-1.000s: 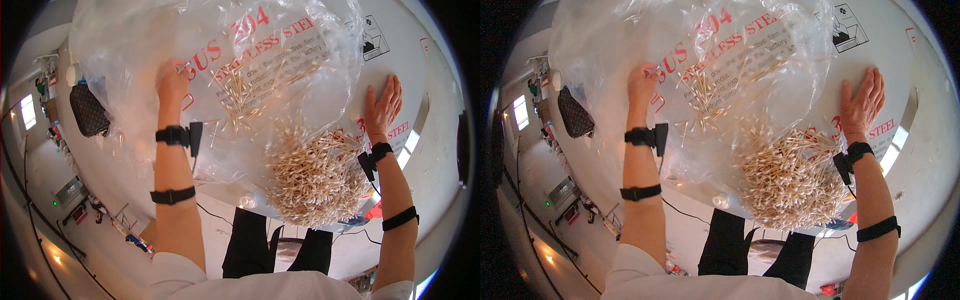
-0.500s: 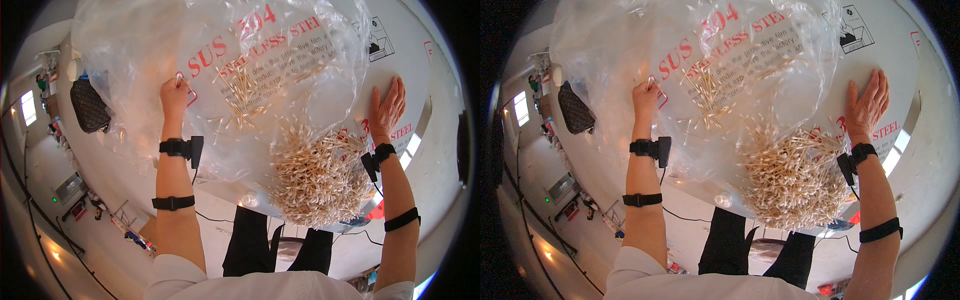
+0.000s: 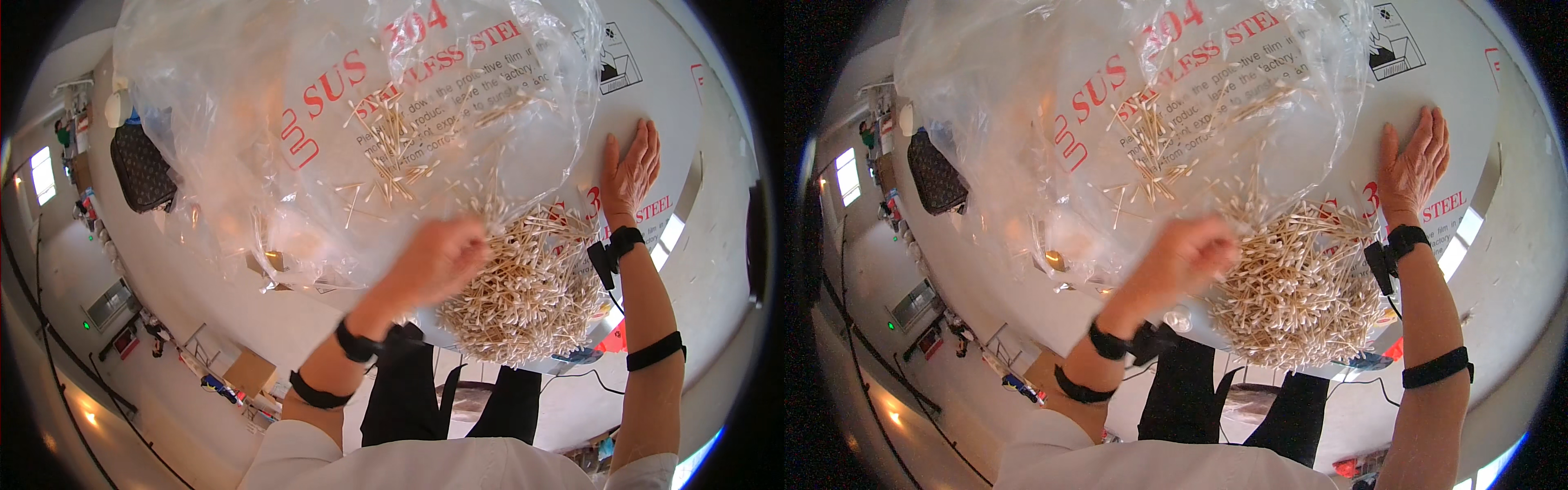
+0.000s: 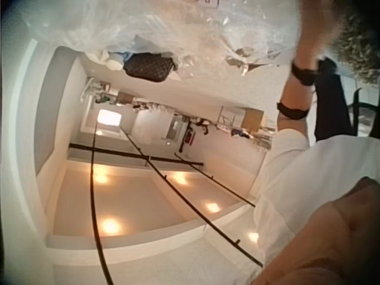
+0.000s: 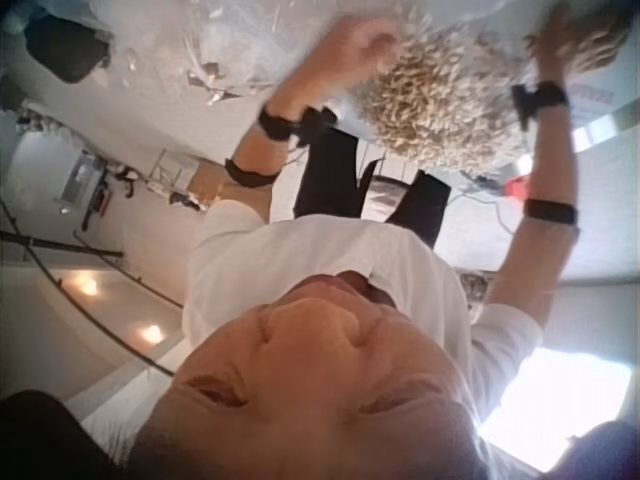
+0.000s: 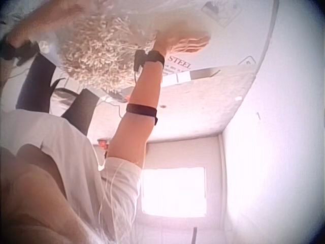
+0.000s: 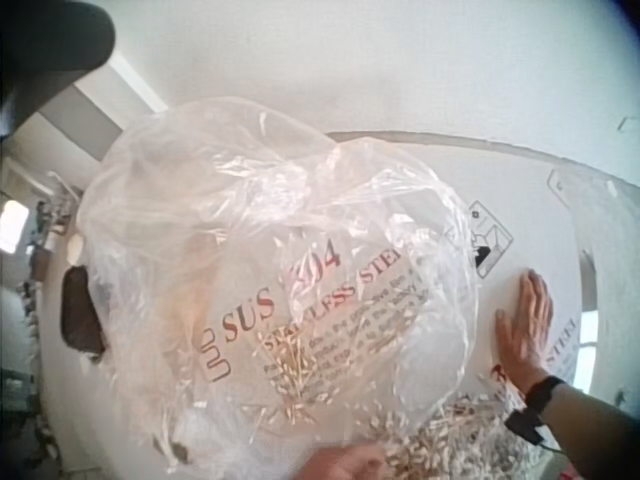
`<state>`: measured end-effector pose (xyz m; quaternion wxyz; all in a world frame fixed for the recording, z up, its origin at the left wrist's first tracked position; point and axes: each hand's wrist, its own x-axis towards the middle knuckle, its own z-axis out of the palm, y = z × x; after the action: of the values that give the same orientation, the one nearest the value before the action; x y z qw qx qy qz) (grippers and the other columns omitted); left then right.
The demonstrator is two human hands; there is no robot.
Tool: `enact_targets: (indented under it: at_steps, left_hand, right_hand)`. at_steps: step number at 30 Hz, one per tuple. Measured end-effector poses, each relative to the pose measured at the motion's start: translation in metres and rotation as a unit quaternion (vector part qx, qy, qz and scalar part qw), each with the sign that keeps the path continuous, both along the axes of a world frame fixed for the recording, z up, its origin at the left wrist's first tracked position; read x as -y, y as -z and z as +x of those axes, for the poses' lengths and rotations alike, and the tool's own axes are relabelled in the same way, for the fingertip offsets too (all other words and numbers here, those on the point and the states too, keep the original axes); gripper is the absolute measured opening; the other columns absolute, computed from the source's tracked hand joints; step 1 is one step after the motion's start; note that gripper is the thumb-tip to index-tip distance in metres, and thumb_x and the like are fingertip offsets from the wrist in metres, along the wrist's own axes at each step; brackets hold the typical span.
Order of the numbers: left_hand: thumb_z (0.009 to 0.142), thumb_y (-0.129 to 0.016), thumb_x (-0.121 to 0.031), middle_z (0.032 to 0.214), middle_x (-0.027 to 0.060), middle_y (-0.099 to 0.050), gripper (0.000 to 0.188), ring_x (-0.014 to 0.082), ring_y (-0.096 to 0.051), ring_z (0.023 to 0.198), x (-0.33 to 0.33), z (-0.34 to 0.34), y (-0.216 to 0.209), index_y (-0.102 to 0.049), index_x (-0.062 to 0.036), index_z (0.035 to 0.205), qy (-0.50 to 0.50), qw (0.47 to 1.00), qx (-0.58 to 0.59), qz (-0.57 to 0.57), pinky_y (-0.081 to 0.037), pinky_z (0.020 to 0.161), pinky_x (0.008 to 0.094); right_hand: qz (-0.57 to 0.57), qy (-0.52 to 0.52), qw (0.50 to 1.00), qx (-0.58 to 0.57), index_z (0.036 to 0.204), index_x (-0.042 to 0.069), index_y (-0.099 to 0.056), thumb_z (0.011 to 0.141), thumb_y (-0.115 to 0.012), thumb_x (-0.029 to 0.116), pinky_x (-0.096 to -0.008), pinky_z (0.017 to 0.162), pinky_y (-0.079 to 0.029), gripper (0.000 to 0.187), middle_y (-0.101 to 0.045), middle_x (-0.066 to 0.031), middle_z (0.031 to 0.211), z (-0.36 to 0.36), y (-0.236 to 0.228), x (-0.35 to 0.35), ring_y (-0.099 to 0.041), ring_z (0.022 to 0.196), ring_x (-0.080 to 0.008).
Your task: Picking up small white plastic parts from a table and placing them into a large clear plastic bag.
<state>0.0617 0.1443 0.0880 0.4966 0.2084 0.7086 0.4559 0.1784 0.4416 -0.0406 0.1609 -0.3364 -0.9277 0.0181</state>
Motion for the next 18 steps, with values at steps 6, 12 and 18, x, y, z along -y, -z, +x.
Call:
enact_targets:
  at_steps: [6, 12, 18]
  left_hand:
    - [0.082, -0.061, -0.01, 0.086, 0.0164, -0.058, 0.02, 0.0348, -0.06, 0.073, 0.004, -0.008, 0.025, -0.053, -0.0046, 0.1, -0.097, 0.962, -0.253, -0.044, -0.048, 0.063, 0.0403]
    - [0.081, -0.058, -0.002, 0.083, 0.0121, -0.063, 0.018, 0.0277, -0.062, 0.07, 0.051, -0.131, 0.073, -0.064, -0.0051, 0.097, -0.112, 0.93, -0.319, -0.143, -0.049, 0.065, 0.0343]
    - [0.078, -0.055, 0.005, 0.104, 0.0146, -0.061, 0.034, 0.0257, -0.06, 0.094, 0.029, -0.144, 0.072, -0.064, -0.0086, 0.107, -0.147, 0.931, -0.311, -0.123, -0.048, 0.079, 0.0368]
  right_hand:
    - [-0.003, 0.002, 1.0, 0.004, 0.14, 0.008, -0.033, 0.092, -0.046, 0.045, -0.0408, 0.113, -0.016, 0.061, -0.033, -0.0107, 0.146, 0.002, -0.002, -0.003, -0.025, 0.138, -0.0269]
    - [-0.017, 0.003, 1.0, -0.006, 0.139, 0.008, -0.033, 0.092, -0.047, 0.045, -0.0412, 0.113, -0.016, 0.062, -0.033, -0.0109, 0.145, -0.003, -0.001, 0.002, -0.025, 0.137, -0.0269]
    - [-0.004, 0.009, 1.0, 0.005, 0.139, 0.008, -0.034, 0.091, -0.048, 0.045, -0.0413, 0.113, -0.015, 0.062, -0.033, -0.0108, 0.145, 0.001, 0.001, -0.002, -0.025, 0.137, -0.027]
